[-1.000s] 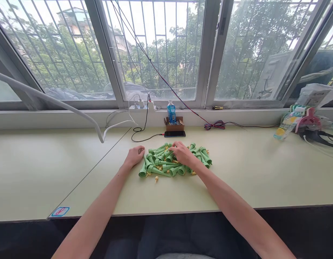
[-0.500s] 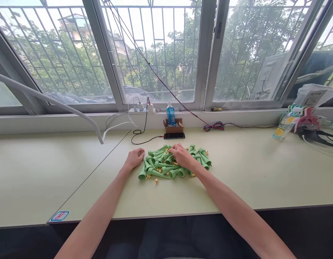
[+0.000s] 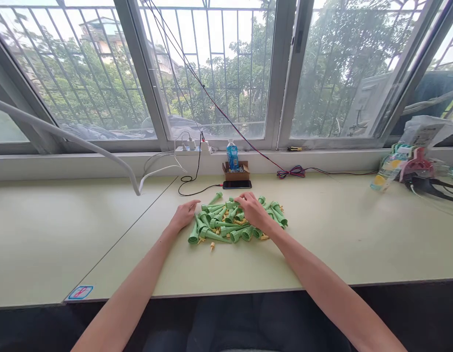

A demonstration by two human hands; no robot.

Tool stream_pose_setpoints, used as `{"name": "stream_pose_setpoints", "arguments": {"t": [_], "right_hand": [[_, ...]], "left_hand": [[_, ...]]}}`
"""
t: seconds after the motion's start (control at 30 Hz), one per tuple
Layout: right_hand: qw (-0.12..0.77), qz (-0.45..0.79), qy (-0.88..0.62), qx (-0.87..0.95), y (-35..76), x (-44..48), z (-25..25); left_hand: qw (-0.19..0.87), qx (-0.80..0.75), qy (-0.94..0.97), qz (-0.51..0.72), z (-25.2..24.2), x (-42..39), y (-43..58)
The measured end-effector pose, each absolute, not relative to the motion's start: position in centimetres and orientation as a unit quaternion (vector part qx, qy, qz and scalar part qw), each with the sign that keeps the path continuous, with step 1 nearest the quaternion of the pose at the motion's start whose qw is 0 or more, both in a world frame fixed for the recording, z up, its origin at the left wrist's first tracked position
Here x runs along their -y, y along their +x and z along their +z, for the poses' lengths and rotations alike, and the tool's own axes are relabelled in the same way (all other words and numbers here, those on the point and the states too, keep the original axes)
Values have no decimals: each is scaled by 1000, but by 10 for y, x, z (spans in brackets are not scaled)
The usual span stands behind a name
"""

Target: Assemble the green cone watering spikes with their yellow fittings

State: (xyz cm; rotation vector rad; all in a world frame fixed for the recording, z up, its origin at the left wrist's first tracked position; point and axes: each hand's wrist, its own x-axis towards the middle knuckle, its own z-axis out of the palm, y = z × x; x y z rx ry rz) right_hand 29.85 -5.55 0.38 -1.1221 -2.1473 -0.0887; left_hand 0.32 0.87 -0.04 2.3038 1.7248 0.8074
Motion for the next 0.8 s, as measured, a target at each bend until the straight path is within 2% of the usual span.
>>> {"name": "stream_pose_setpoints", "arguments": {"t": [0.2, 0.33, 0.8], "right_hand": [[385, -39, -439, 810, 301, 59, 5], [397, -35, -444, 803, 298, 62, 7], [417, -17, -435, 798, 294, 62, 1]], "left_hand": [[213, -535, 744, 339, 7, -3, 16], [279, -493, 753, 334, 7, -2, 23], [282, -477, 764, 331, 2, -7, 28]]}}
